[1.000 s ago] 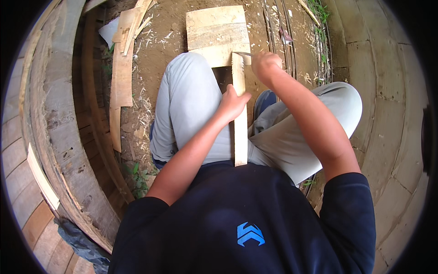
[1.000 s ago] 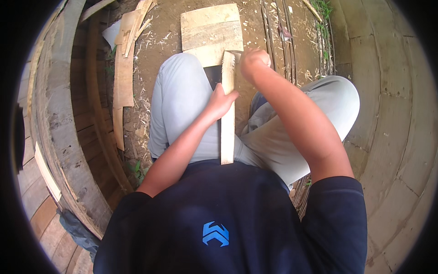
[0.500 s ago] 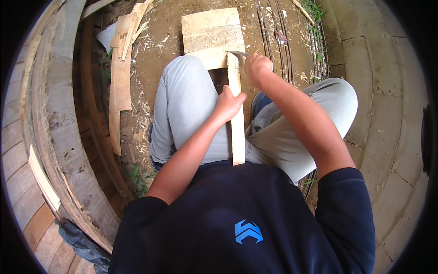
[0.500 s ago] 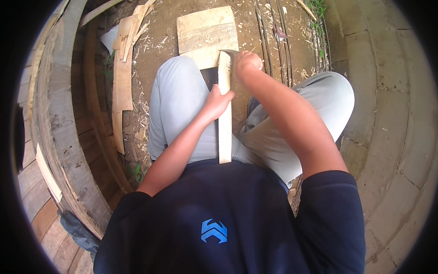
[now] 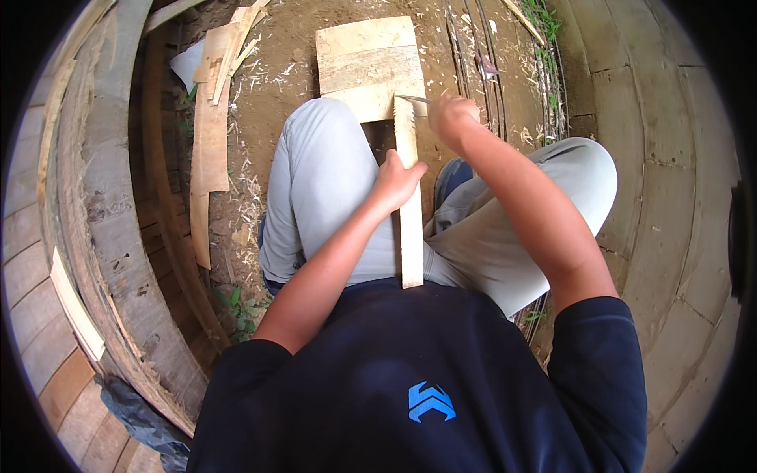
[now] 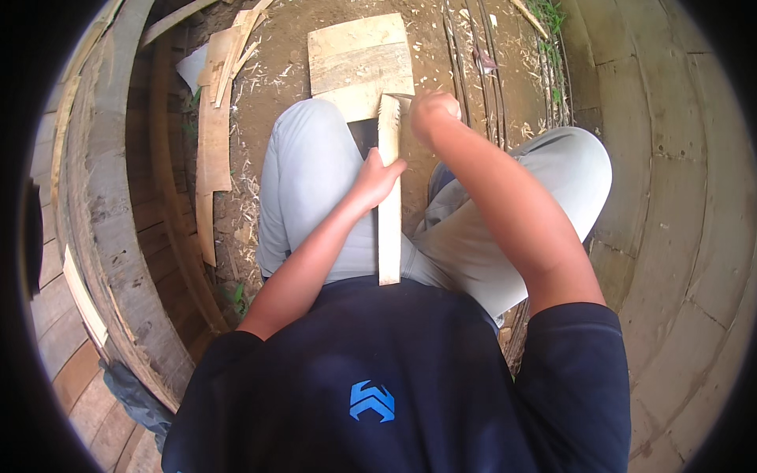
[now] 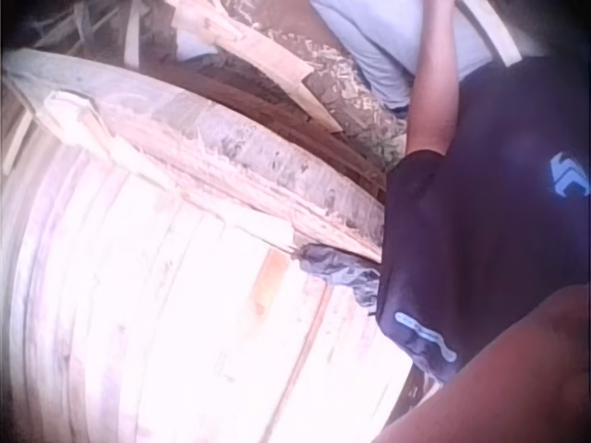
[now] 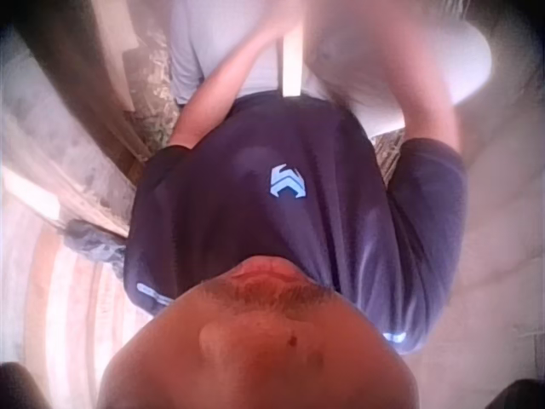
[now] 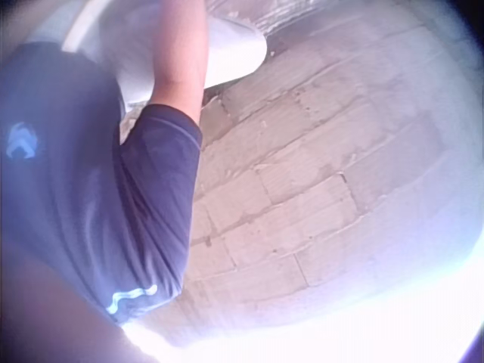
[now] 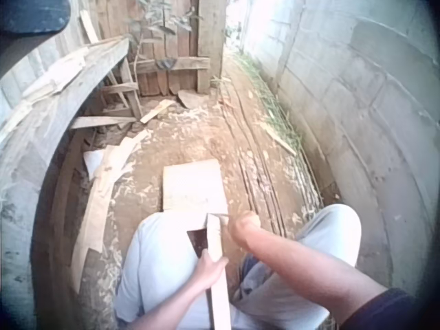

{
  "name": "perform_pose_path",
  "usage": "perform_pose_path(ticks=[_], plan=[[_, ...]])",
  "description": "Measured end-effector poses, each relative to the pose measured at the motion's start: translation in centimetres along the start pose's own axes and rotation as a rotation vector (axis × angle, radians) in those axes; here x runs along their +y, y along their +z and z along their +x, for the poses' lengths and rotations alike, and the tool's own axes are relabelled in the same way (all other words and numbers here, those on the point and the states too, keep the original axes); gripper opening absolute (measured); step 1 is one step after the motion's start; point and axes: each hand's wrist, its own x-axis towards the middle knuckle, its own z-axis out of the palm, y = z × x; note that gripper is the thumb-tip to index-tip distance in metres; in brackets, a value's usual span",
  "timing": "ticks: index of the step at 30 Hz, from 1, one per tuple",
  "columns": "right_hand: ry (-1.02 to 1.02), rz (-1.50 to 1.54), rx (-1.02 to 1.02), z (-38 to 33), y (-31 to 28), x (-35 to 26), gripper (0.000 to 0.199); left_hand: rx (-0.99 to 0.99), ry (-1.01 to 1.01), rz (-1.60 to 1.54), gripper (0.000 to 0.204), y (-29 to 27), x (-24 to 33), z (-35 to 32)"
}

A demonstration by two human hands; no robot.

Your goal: The person sits on the ground and uses a curved knife to shave and shape a long wooden stick. They repeatedly hold the stick between their legs, carve along its length, and inspect the edges by turning the piece over.

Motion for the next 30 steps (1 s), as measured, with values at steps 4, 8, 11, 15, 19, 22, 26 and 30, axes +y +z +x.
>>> perform_pose_path(ticks=[4,8,11,15,19,22,26,30], plan=[[0.016,-0.005,0.028,-1.4,0.0,-0.8,0.051,-0.012,-0.009,0.001,0.062,-0.1,0.0,0.1],[-0.014,0.052,-0.002,-1.8,-0.9,-1.1,0.044,-0.014,-0.022,-0.009,0.062,-0.2,0.1,-0.1],[0.018,0.116,-0.004,-1.1,-1.1,-0.7,0.032,-0.012,-0.028,-0.004,0.062,-0.3,0.3,-0.4],[0.065,0.205,-0.051,2.0,-0.8,0.7,0.035,-0.006,-0.022,0.018,0.061,-0.3,0.5,-0.2],[-0.029,0.047,-0.054,0.7,-2.1,0.4,0.043,0.011,-0.026,0.024,0.059,-0.3,0.2,-0.2],[-0.054,-0.024,-0.015,-0.2,-1.9,-0.3,0.043,0.009,-0.016,-0.002,0.058,-0.3,0.3,-0.2],[-0.06,-0.061,0.041,-0.6,-1.1,-0.8,0.045,0.006,-0.016,-0.007,0.058,-0.3,0.6,-0.3],[-0.044,-0.112,0.019,-1.8,-1.2,-1.6,0.053,-0.009,-0.045,-0.035,0.057,-0.5,1.2,-0.6]])
